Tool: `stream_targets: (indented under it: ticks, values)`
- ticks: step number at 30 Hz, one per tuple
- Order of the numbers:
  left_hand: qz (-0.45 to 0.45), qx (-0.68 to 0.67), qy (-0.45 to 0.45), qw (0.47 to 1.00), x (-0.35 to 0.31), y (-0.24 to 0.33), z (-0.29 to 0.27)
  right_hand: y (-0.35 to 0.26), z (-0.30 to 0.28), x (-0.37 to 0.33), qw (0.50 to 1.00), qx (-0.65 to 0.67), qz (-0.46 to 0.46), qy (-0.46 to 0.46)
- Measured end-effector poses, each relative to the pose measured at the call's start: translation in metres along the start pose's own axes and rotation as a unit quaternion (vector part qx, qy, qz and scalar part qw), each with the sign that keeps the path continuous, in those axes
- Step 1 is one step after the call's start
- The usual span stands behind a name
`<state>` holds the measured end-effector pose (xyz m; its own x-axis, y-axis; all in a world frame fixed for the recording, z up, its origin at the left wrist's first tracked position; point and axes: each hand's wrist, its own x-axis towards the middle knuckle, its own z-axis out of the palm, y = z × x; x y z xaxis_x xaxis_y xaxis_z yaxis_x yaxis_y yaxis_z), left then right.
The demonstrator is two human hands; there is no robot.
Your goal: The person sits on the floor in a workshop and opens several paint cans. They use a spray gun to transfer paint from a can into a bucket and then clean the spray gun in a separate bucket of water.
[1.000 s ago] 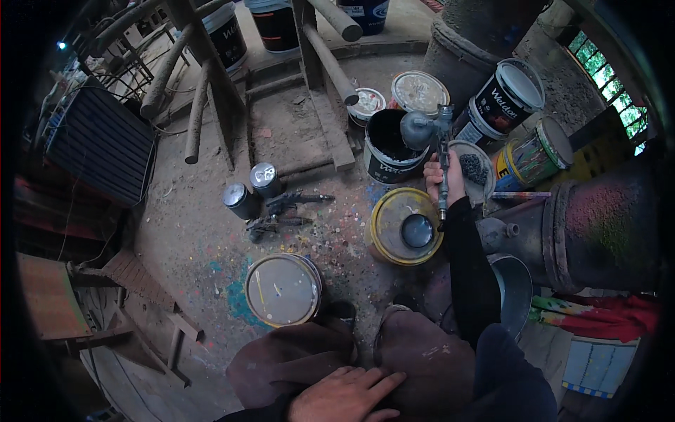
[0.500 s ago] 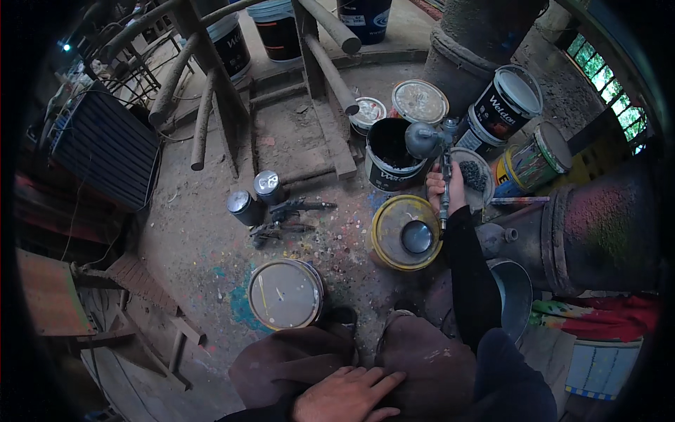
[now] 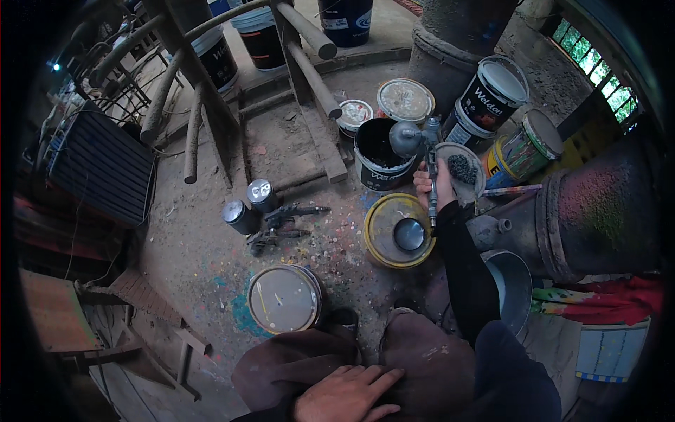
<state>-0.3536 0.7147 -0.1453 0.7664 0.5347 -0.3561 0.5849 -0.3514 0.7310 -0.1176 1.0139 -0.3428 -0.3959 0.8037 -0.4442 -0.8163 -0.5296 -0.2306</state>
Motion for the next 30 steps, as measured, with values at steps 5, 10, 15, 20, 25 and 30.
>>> stream_targets:
  ticks: [5, 10, 15, 20, 25, 30]
  values:
    - [0.007, -0.044, 0.079, 0.996, -0.002, 0.008, -0.003, -0.002, -0.003, -0.001, 0.999, -0.016, -0.009, -0.045]
    - [0.019, -0.060, 0.133, 0.989, -0.005, 0.012, -0.004, 0.001, -0.018, 0.009, 0.999, -0.022, -0.011, 0.020]
    - [0.018, -0.060, 0.132, 0.989, -0.005, 0.012, -0.003, 0.002, -0.022, 0.008, 1.000, -0.001, 0.000, 0.007]
    - [0.017, -0.054, 0.132, 0.990, -0.005, 0.011, -0.003, 0.003, -0.018, 0.008, 1.000, -0.002, 0.004, 0.021]
    - [0.018, -0.055, 0.134, 0.989, -0.005, 0.010, -0.001, -0.001, -0.026, 0.011, 1.000, -0.005, 0.001, -0.010]
    - [0.012, -0.056, 0.124, 0.991, -0.006, 0.011, -0.002, 0.001, -0.020, 0.010, 1.000, 0.005, 0.001, -0.005]
